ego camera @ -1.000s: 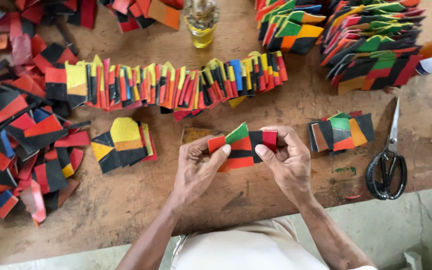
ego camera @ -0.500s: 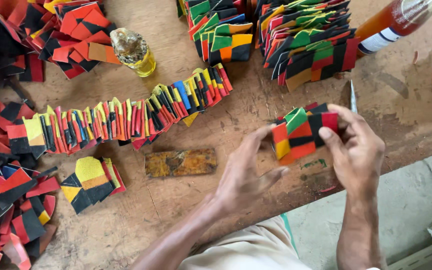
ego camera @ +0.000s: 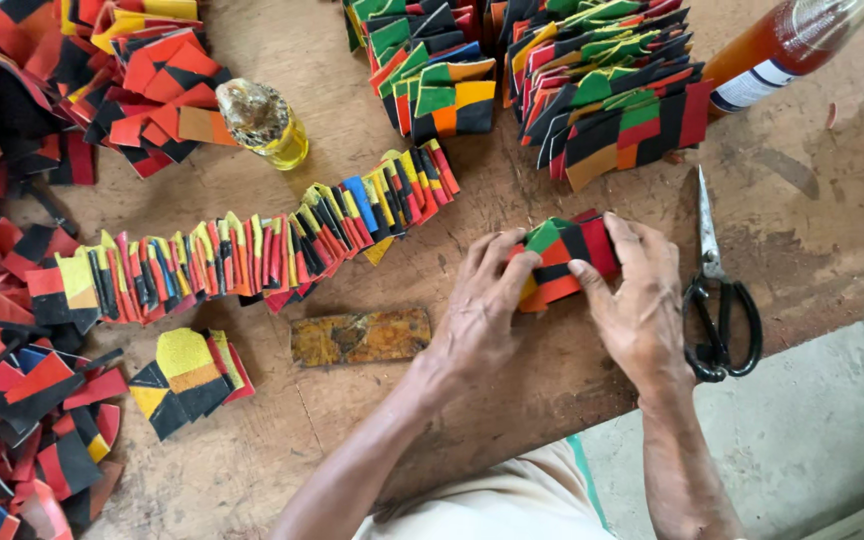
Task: The person assembles colorful cut foam pieces into a patchwork panel on a wooden table, picking pieces one at a time and aligning their edges by hand to form a mosaic pattern. Finished panels are stacked with others on the table.
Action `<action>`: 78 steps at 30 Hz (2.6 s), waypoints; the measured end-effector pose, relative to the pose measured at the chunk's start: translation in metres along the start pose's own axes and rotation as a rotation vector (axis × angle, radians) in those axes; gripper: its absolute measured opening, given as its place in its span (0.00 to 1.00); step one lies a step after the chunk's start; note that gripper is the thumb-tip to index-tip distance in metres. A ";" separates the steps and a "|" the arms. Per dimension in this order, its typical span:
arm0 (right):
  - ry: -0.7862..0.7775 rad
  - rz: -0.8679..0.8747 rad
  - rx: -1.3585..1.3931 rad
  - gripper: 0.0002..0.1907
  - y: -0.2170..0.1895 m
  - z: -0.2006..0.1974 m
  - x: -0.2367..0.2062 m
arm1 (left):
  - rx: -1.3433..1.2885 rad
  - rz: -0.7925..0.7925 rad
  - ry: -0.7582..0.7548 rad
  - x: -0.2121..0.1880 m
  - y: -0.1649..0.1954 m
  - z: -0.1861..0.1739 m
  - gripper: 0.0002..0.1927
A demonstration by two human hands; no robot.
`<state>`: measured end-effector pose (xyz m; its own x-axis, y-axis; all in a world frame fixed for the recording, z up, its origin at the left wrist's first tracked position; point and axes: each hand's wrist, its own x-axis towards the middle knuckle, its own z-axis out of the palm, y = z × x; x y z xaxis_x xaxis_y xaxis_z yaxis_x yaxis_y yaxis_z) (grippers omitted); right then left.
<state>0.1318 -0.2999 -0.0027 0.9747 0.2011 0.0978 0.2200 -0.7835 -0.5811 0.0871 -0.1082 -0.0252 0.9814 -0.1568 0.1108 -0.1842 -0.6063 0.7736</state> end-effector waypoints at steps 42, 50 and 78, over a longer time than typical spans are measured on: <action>-0.482 0.174 0.706 0.14 -0.099 0.055 0.125 | 0.202 0.134 0.393 0.049 -0.046 -0.096 0.19; -0.392 0.210 0.680 0.11 -0.080 0.041 0.121 | 0.320 0.073 0.381 0.055 -0.040 -0.088 0.21; 0.327 -0.523 0.300 0.06 -0.075 -0.010 0.015 | 0.293 0.033 0.350 -0.009 -0.043 -0.084 0.28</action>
<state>0.1302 -0.2440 0.0501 0.7156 0.2840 0.6381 0.6905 -0.4252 -0.5851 0.0910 -0.0154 -0.0072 0.9246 0.0630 0.3757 -0.1734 -0.8085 0.5623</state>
